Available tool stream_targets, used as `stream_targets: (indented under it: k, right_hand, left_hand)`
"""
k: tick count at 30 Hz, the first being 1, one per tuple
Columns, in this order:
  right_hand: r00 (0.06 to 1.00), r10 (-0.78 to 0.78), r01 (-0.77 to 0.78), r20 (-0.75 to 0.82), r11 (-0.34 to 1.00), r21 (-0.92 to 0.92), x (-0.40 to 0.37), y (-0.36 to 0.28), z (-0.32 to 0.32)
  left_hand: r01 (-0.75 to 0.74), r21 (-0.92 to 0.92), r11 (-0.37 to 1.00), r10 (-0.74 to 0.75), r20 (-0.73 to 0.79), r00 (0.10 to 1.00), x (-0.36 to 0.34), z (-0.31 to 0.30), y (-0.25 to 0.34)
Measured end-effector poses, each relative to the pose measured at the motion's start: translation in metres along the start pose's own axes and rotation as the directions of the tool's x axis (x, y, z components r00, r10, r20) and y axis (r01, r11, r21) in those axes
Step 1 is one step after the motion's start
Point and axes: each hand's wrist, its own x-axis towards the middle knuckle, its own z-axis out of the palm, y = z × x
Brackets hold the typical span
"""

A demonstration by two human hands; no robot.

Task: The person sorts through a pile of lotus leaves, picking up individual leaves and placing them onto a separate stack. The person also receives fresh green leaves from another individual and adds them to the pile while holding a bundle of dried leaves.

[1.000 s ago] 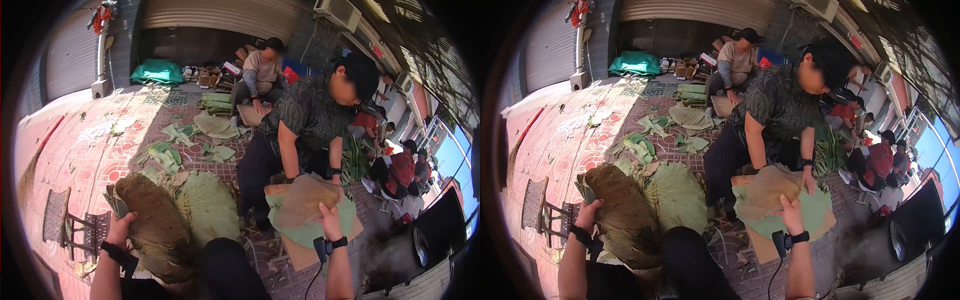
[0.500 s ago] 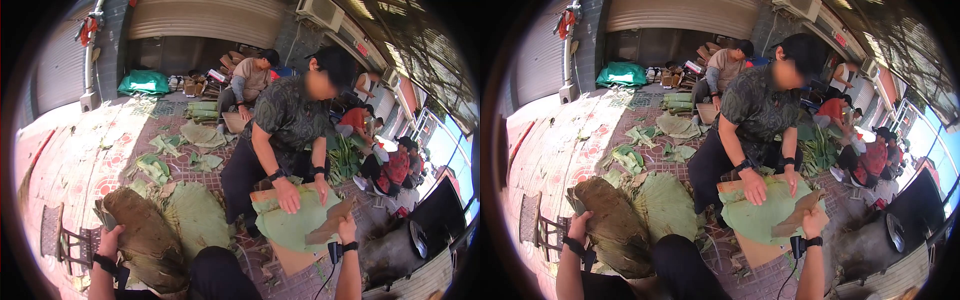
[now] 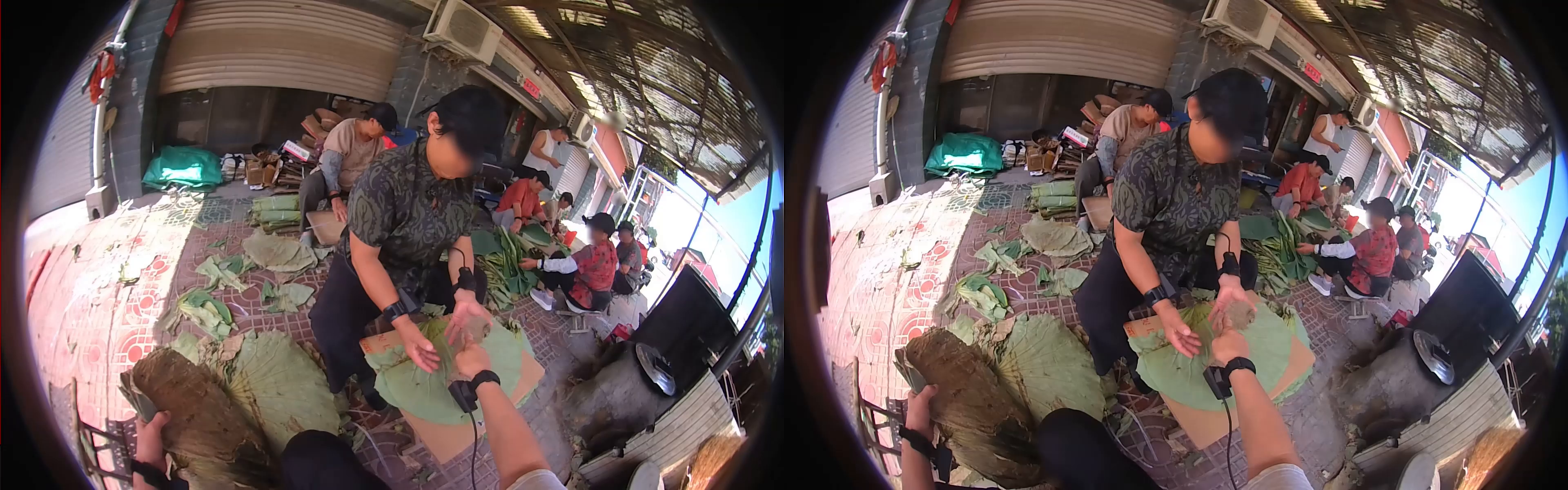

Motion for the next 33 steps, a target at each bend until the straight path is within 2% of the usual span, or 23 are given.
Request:
stream_targets:
  k: [1,4,7,9,11,13,15,16,17,18,19,20,22,24,25,26,27,30,33]
  right_hand:
    - [0.998,0.035,-0.036,0.051,0.999,0.020,0.000,-0.003,-0.001]
    - [0.997,-0.073,0.072,-0.017,0.995,-0.069,-0.007,-0.010,0.002]
    - [0.995,-0.099,0.100,0.015,0.993,-0.059,-0.005,-0.014,0.005]
    - [0.998,-0.051,0.049,0.048,0.997,0.054,0.000,-0.010,0.012]
    - [0.999,-0.016,0.014,0.039,0.999,0.039,-0.001,-0.012,0.011]
    - [0.999,-0.037,0.035,-0.011,0.991,-0.133,-0.022,-0.034,-0.007]
    - [0.999,-0.035,0.036,0.004,0.997,-0.062,-0.014,-0.033,0.002]
    - [0.979,-0.173,0.158,-0.106,0.978,-0.135,-0.006,-0.023,0.016]
    - [0.977,-0.197,0.192,-0.078,0.979,-0.074,-0.011,-0.032,0.014]
    - [0.979,-0.191,0.180,-0.072,0.974,-0.135,-0.023,-0.050,0.010]
    - [0.898,-0.392,0.379,-0.202,0.920,-0.102,-0.017,-0.048,0.021]
    - [0.860,-0.454,0.457,-0.235,0.888,-0.044,-0.036,-0.079,0.012]
    - [0.722,-0.592,0.631,-0.357,0.776,-0.011,-0.076,-0.148,0.001]
    - [0.646,-0.683,0.753,-0.340,0.645,0.133,-0.116,-0.210,-0.002]
    - [0.649,-0.730,0.750,-0.213,0.567,0.340,-0.135,-0.241,0.002]
    - [0.595,-0.801,0.714,-0.071,0.486,0.504,-0.150,-0.266,0.007]
    - [0.545,-0.832,0.636,0.107,0.492,0.595,-0.149,-0.284,0.026]
    - [0.436,-0.831,0.657,0.346,0.557,0.508,-0.148,-0.340,0.082]
    - [0.358,-0.757,0.720,0.547,0.597,0.354,-0.143,-0.358,0.157]
  left_hand:
    - [0.006,-0.005,1.000,-0.006,0.014,1.000,-0.003,0.002,0.003]
    - [0.019,0.020,1.000,-0.019,0.016,1.000,-0.003,0.000,0.007]
    - [0.027,0.008,1.000,-0.027,0.037,0.999,-0.006,-0.001,0.009]
    - [0.019,0.000,1.000,-0.019,0.048,0.999,-0.009,-0.001,0.014]
    - [0.004,-0.005,1.000,-0.003,0.051,0.999,-0.010,0.002,0.016]
    - [0.068,-0.013,0.998,-0.067,0.072,0.995,-0.016,0.008,0.027]
    - [0.098,-0.033,0.995,-0.098,0.009,0.995,-0.025,0.013,0.037]
    - [0.119,-0.005,0.993,-0.119,-0.018,0.993,-0.013,0.001,0.023]
    - [0.115,0.002,0.993,-0.115,0.026,0.993,-0.012,-0.001,0.025]
    - [0.119,0.019,0.993,-0.118,-0.008,0.993,-0.009,-0.003,0.022]
    - [0.125,-0.008,0.992,-0.125,0.023,0.992,-0.010,-0.002,0.025]
    - [0.136,-0.004,0.991,-0.135,0.021,0.991,-0.009,-0.003,0.027]
    - [0.156,-0.002,0.988,-0.156,0.021,0.988,-0.007,-0.009,0.024]
    - [0.171,-0.001,0.985,-0.171,0.033,0.985,-0.001,-0.010,0.019]
    - [0.147,-0.017,0.989,-0.146,0.036,0.989,-0.001,-0.008,0.021]
    - [0.126,-0.038,0.991,-0.124,0.042,0.991,-0.005,-0.006,0.025]
    - [0.105,-0.064,0.992,-0.103,0.040,0.994,-0.006,-0.006,0.025]
    - [0.102,-0.016,0.995,-0.102,-0.034,0.994,-0.010,-0.018,0.027]
    - [0.091,0.002,0.996,-0.091,-0.096,0.991,-0.028,-0.050,0.040]
